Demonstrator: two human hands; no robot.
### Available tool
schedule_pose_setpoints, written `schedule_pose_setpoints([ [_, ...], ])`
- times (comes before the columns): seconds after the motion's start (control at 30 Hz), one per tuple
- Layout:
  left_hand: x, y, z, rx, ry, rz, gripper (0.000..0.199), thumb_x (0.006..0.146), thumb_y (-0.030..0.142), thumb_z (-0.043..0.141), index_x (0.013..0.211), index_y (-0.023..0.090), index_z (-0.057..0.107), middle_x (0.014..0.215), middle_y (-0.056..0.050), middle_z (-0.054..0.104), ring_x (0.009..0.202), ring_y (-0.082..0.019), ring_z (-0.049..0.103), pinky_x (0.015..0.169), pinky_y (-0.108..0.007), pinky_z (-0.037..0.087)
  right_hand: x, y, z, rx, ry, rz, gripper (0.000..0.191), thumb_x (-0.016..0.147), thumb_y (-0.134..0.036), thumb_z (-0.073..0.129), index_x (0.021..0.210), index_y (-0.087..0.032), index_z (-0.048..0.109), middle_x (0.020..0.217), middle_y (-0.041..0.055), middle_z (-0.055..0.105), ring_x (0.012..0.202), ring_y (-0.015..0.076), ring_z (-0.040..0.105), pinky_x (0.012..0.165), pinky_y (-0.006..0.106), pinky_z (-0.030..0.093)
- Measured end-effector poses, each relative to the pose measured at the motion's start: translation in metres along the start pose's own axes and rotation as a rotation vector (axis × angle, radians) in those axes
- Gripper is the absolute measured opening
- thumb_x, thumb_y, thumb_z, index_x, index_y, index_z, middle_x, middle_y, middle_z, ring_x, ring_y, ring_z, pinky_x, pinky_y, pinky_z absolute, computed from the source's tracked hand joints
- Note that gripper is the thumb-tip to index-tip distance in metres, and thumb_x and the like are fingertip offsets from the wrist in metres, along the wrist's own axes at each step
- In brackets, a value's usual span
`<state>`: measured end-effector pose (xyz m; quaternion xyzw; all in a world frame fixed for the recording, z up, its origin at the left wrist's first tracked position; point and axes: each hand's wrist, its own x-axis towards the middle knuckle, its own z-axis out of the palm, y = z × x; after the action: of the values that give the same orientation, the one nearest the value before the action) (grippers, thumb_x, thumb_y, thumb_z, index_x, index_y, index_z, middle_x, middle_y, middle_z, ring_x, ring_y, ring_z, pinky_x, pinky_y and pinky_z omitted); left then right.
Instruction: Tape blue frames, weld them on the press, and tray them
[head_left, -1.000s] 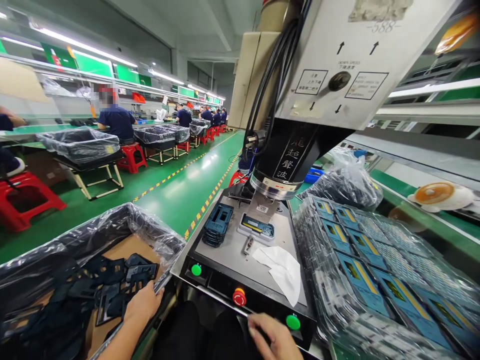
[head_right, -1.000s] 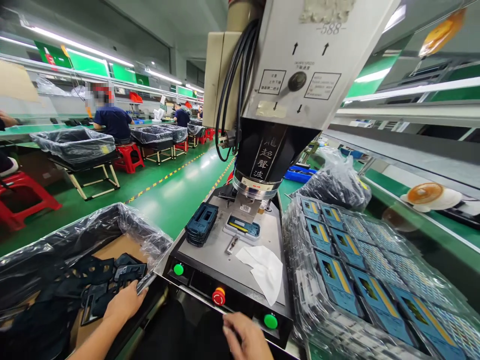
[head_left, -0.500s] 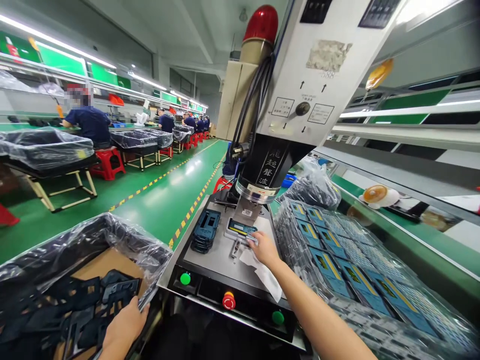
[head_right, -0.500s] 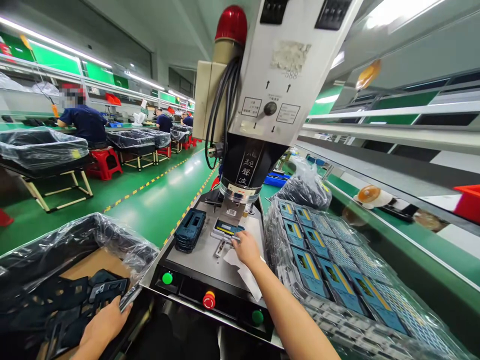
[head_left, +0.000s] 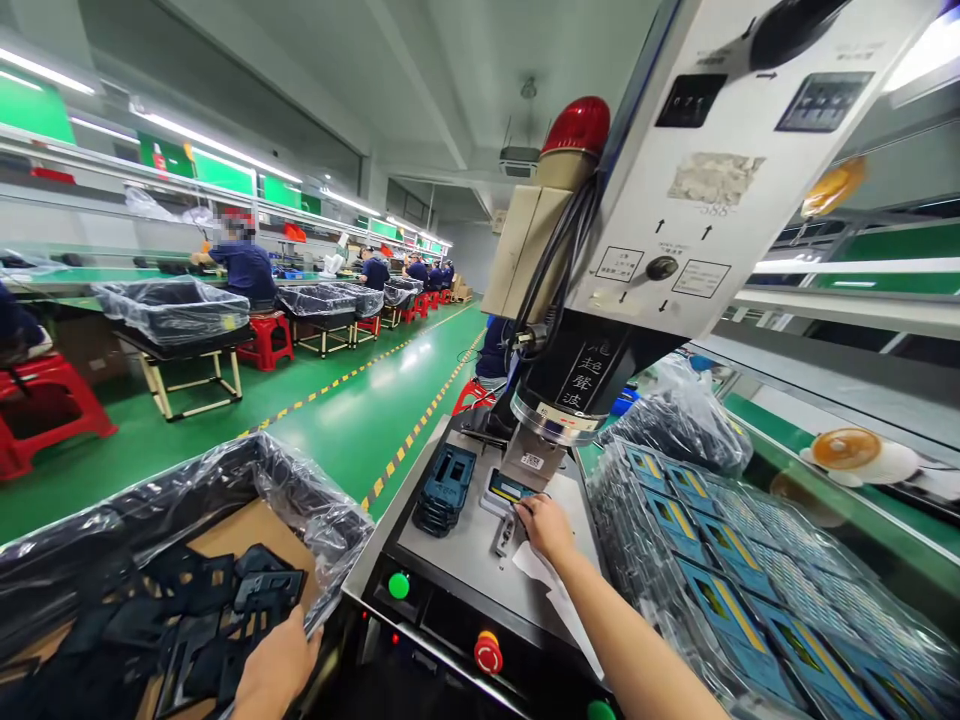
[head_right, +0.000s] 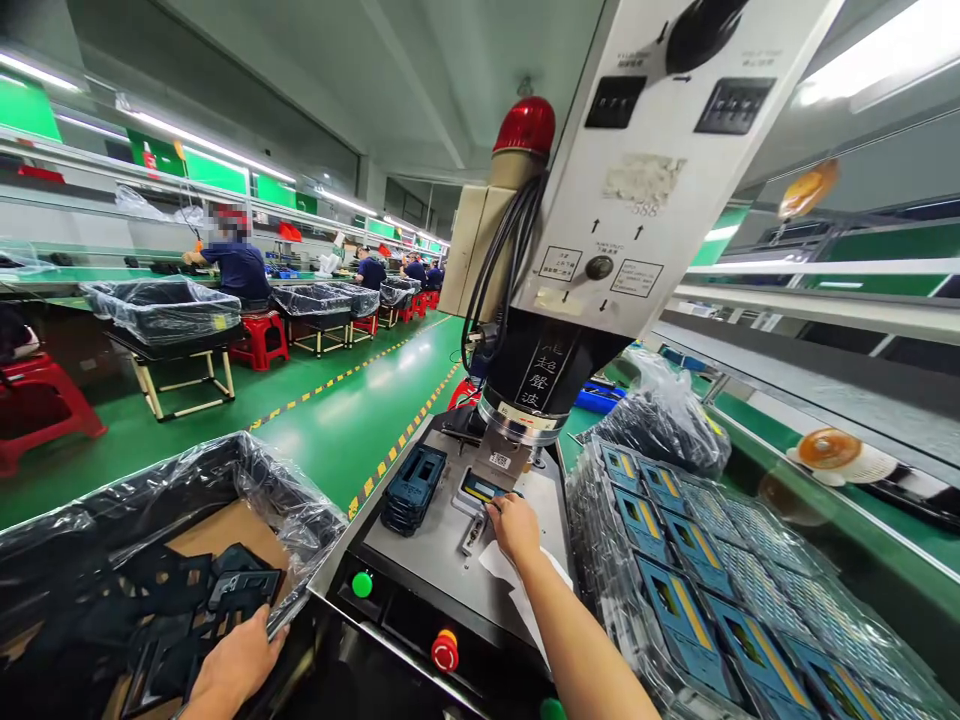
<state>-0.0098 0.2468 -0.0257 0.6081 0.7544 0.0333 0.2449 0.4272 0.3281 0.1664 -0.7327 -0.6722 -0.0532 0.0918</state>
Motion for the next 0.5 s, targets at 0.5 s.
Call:
schedule_pose_setpoints([
  [0.5, -0.0051, 0.002, -0.0044, -0.001, 0.009, 0.01, 0.054, 0.091, 0.038, 0.03, 0.132, 0.007, 0.047, 0.112, -0.023, 0.068, 0.104, -0.036, 0.065, 0.088, -0.05, 0.047, -0.0002, -0.0062, 0.0066, 0.005, 0.021, 0.069, 0.034, 0.096, -0.037, 0.043, 0.104, -0.022, 0.072, 0.117, 0.0064, 0.067, 0.103, 0.021, 0.062, 0.083, 0.029, 0.041],
])
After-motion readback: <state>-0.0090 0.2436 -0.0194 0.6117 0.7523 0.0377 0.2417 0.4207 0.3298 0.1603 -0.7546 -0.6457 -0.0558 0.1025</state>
